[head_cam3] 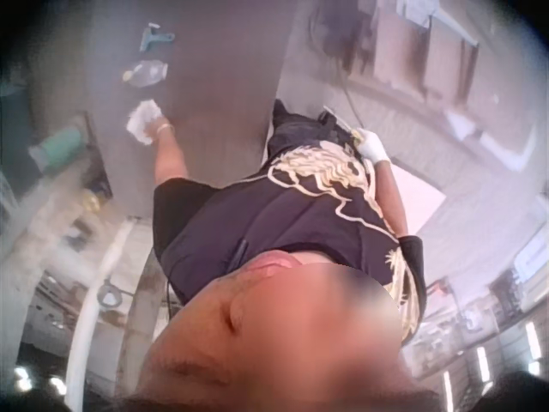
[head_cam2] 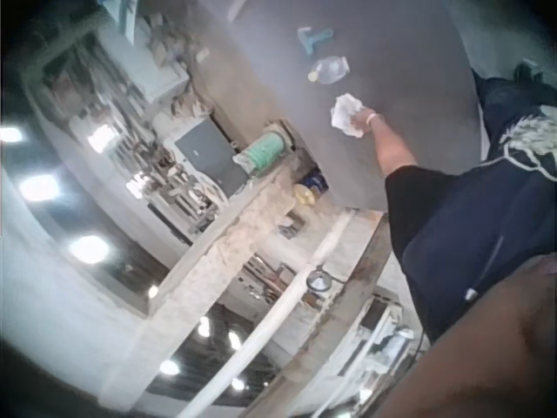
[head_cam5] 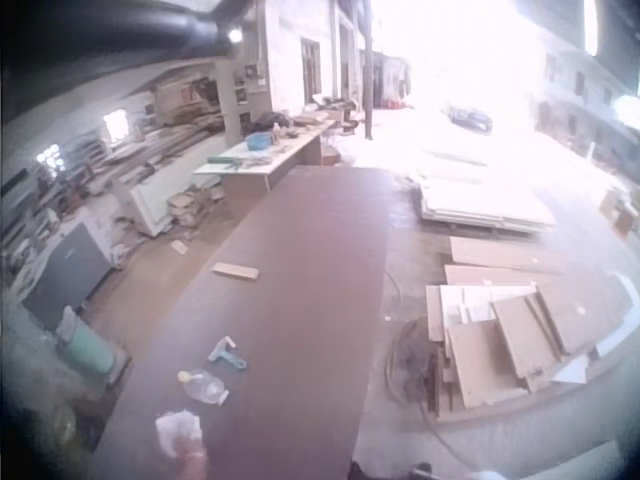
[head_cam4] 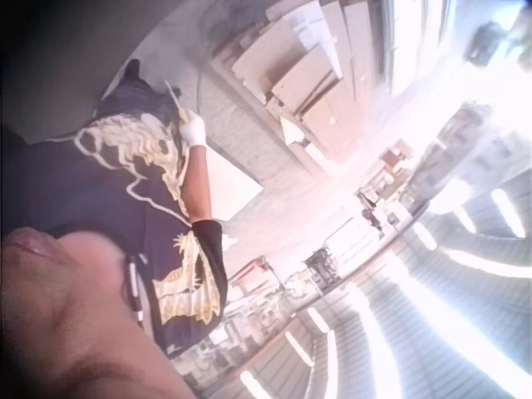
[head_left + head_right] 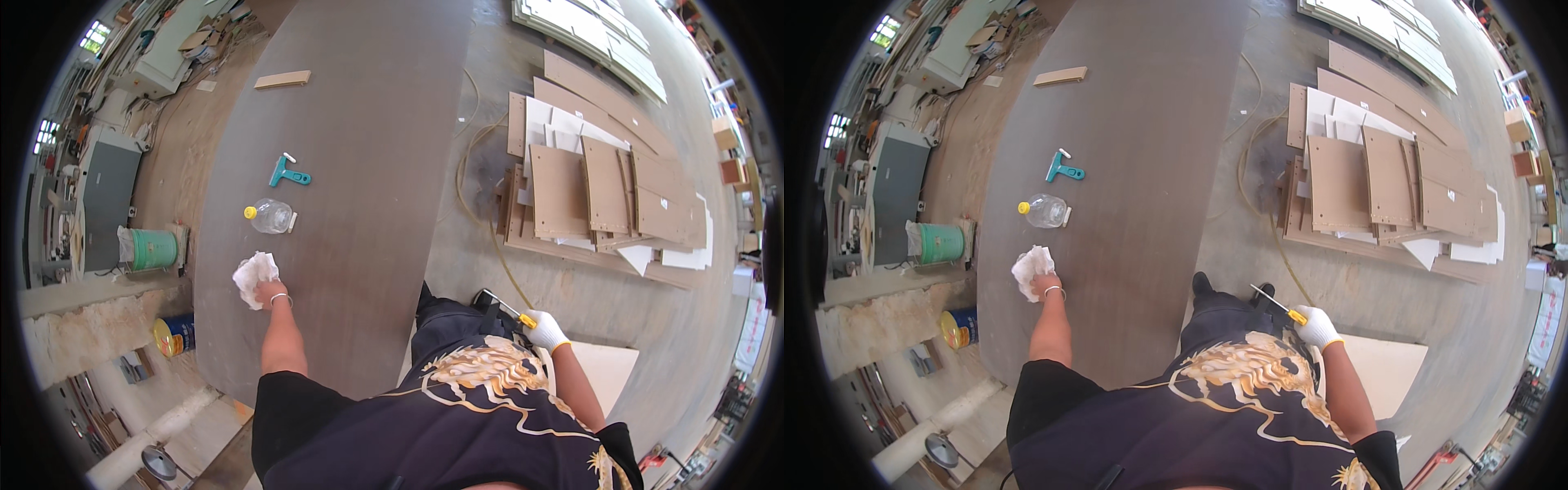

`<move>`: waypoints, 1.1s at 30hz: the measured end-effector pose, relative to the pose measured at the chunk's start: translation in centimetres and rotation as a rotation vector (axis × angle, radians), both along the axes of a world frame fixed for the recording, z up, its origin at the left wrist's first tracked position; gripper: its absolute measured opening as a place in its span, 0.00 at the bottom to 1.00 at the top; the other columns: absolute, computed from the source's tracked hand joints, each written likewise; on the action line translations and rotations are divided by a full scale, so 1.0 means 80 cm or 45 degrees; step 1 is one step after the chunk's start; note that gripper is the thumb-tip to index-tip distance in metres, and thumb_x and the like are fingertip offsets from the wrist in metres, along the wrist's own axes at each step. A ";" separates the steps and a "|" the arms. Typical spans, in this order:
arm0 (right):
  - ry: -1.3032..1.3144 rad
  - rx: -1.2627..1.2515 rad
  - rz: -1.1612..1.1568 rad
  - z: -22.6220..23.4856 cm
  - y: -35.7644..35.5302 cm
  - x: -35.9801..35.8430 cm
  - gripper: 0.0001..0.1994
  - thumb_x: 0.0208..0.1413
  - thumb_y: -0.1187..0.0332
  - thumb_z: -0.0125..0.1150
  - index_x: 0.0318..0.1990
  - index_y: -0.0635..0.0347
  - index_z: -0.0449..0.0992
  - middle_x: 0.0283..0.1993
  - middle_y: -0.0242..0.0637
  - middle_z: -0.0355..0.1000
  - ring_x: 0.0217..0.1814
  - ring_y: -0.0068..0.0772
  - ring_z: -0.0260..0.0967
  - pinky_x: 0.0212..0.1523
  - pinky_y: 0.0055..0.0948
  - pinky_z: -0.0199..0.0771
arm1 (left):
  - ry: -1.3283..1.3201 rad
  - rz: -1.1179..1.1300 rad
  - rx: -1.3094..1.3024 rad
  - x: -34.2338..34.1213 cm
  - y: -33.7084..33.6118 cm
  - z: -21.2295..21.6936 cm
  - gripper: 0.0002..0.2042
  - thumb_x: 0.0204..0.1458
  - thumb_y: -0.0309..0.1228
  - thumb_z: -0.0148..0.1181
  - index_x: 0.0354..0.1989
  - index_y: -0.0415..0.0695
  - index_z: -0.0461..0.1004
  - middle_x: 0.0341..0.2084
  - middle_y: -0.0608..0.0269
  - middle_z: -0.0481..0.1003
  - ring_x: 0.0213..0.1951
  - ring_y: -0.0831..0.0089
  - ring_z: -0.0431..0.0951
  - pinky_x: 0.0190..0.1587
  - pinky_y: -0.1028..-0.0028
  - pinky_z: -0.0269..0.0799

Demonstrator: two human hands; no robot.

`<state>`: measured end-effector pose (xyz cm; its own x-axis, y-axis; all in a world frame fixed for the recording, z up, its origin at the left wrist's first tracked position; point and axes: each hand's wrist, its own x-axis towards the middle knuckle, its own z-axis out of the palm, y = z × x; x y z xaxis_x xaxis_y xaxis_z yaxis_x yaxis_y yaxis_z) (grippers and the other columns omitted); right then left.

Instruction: The person wipes several small wooden planks with a white cloth on a workbench in a workshop. They handle each plank individually, wiping both sides, then place them on a nearby stack. The person also moves a larger board and picks up a glue gun before the clip ends.

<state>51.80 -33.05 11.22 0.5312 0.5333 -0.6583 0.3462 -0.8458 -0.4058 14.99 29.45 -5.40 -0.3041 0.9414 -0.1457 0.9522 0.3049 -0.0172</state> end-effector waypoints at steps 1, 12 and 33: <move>-0.020 -0.003 0.011 -0.002 0.000 -0.001 0.16 0.52 0.72 0.61 0.49 0.54 0.83 0.42 0.54 0.81 0.46 0.61 0.80 0.46 0.45 0.81 | 0.013 0.016 -0.092 0.003 -0.002 0.008 0.23 0.54 0.40 0.69 0.57 0.46 0.80 0.58 0.47 0.79 0.58 0.48 0.80 0.56 0.47 0.76; 0.072 0.168 -0.187 -0.024 0.018 -0.009 0.12 0.58 0.69 0.64 0.49 0.55 0.83 0.43 0.54 0.81 0.47 0.57 0.81 0.47 0.41 0.80 | -1.119 -0.495 0.343 0.236 -0.030 0.139 0.23 0.51 0.33 0.64 0.56 0.36 0.76 0.50 0.37 0.80 0.54 0.39 0.79 0.58 0.51 0.74; 0.262 0.287 -0.791 -0.008 -0.291 0.053 0.13 0.65 0.61 0.66 0.53 0.52 0.85 0.32 0.31 0.81 0.25 0.20 0.71 0.28 0.29 0.73 | -0.838 -1.237 -0.409 0.339 -0.420 0.016 0.11 0.58 0.31 0.62 0.47 0.43 0.83 0.43 0.50 0.83 0.46 0.51 0.83 0.51 0.57 0.79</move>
